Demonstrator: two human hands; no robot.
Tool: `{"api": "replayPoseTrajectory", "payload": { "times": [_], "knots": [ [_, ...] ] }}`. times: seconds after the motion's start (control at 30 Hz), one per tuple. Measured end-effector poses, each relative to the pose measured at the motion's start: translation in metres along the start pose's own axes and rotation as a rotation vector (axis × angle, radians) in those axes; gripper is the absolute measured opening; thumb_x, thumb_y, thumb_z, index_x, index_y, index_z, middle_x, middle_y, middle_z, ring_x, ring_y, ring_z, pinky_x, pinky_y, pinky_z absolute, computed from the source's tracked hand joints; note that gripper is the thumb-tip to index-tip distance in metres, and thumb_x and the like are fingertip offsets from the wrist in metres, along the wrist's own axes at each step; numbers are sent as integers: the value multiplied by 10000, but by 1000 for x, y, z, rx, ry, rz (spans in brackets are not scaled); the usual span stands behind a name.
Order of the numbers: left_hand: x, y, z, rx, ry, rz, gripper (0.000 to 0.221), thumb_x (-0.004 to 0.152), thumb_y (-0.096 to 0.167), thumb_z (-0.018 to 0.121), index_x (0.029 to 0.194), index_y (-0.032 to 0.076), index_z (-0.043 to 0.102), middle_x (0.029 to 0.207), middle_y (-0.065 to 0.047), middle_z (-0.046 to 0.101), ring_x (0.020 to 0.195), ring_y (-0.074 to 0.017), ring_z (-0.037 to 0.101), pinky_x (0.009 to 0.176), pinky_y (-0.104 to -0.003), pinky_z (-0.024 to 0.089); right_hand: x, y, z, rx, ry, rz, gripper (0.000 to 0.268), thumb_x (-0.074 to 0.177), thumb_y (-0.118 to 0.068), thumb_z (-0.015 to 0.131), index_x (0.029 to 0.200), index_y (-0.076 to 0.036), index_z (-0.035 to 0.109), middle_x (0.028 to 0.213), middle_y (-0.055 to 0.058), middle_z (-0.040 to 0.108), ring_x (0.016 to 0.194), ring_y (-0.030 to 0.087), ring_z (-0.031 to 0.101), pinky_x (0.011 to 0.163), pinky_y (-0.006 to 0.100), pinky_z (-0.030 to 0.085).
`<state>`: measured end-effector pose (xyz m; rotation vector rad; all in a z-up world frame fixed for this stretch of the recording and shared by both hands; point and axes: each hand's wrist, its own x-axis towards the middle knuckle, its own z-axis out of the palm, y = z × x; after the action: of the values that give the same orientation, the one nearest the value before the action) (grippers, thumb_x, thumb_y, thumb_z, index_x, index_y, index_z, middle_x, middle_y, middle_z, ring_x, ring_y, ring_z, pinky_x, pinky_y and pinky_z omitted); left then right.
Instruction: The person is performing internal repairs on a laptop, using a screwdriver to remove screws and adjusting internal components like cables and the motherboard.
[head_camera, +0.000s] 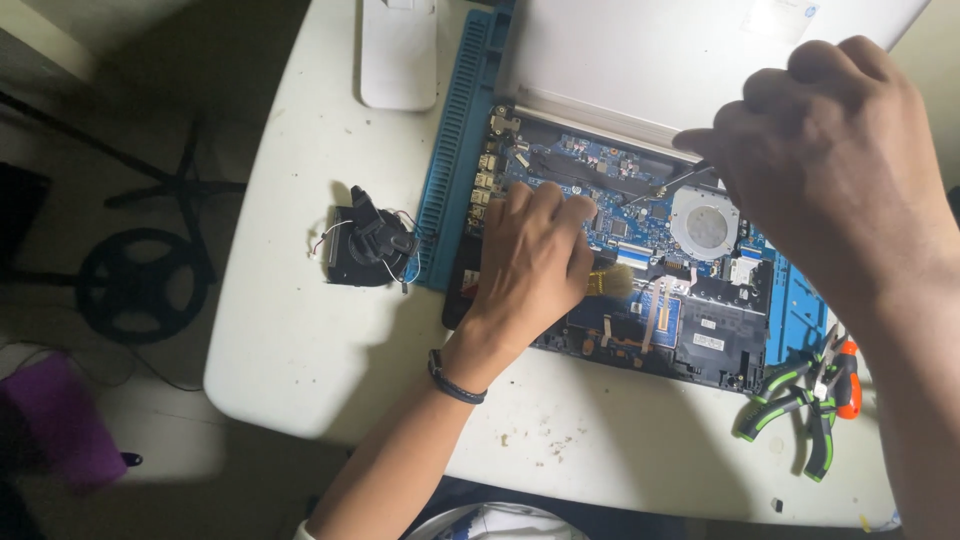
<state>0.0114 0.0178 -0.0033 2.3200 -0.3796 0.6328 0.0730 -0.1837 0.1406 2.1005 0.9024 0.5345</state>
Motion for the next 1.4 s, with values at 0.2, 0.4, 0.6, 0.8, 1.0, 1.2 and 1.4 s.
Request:
{"api": "replayPoseTrajectory", "payload": {
  "times": [0.2, 0.4, 0.6, 0.8, 1.0, 1.2, 1.4],
  "knots": [
    [0, 1, 1, 3, -21, -3, 150, 845, 29, 615, 970, 112, 608, 853, -73, 522, 784, -267, 461, 689, -403, 365, -2, 1, -1, 141, -45, 21, 195, 1063, -428, 749, 996, -283, 637, 896, -62, 545, 824, 149, 593, 776, 274, 564],
    [-1, 0, 3, 12, -26, 9, 191, 841, 51, 635, 1022, 111, 641, 884, -72, 559, 823, -273, 483, 700, -402, 376, -8, 3, 16, 73, 3, 72, 304, 1095, -622, 728, 999, -338, 682, 986, -115, 633, 938, 156, 612, 876, 263, 539],
    [0, -1, 5, -7, -19, 8, 177, 845, 41, 620, 1011, 102, 636, 866, -74, 552, 800, -275, 485, 697, -407, 367, -7, -3, 14, 146, -33, 80, 379, 1130, -498, 782, 853, -283, 641, 804, -106, 566, 862, 177, 554, 830, 285, 534],
    [1, -2, 3, -5, 8, 11, 180, 846, 50, 627, 1016, 111, 632, 878, -75, 544, 797, -279, 484, 700, -414, 374, -5, -2, 10, 167, -76, 103, 236, 1080, -379, 737, 875, -272, 692, 788, -98, 614, 867, 231, 571, 834, 325, 528],
    [3, 0, -3, -34, 40, 26, 198, 894, 113, 683, 1086, 115, 633, 962, -68, 540, 839, -269, 507, 746, -414, 401, -34, 0, 28, 164, -39, 148, 176, 1129, -528, 767, 1017, -396, 732, 927, -212, 685, 940, 190, 584, 854, 305, 495],
    [8, 7, -12, -141, 120, 67, 207, 958, 210, 660, 1149, 137, 634, 1054, -46, 580, 868, -264, 507, 808, -405, 390, -68, -16, 4, 891, 147, 377, 104, 1174, -68, 881, 1103, -128, 836, 981, 41, 695, 876, 236, 571, 972, 387, 437],
    [11, 9, -21, -226, 112, 230, 125, 1034, 244, 591, 1087, 156, 663, 1028, 5, 633, 876, -233, 495, 799, -381, 329, -89, -44, -18, 1111, 122, 638, 60, 1167, -77, 757, 1129, -87, 802, 1027, 47, 680, 949, 197, 508, 1019, 380, 329]
  ]
}}
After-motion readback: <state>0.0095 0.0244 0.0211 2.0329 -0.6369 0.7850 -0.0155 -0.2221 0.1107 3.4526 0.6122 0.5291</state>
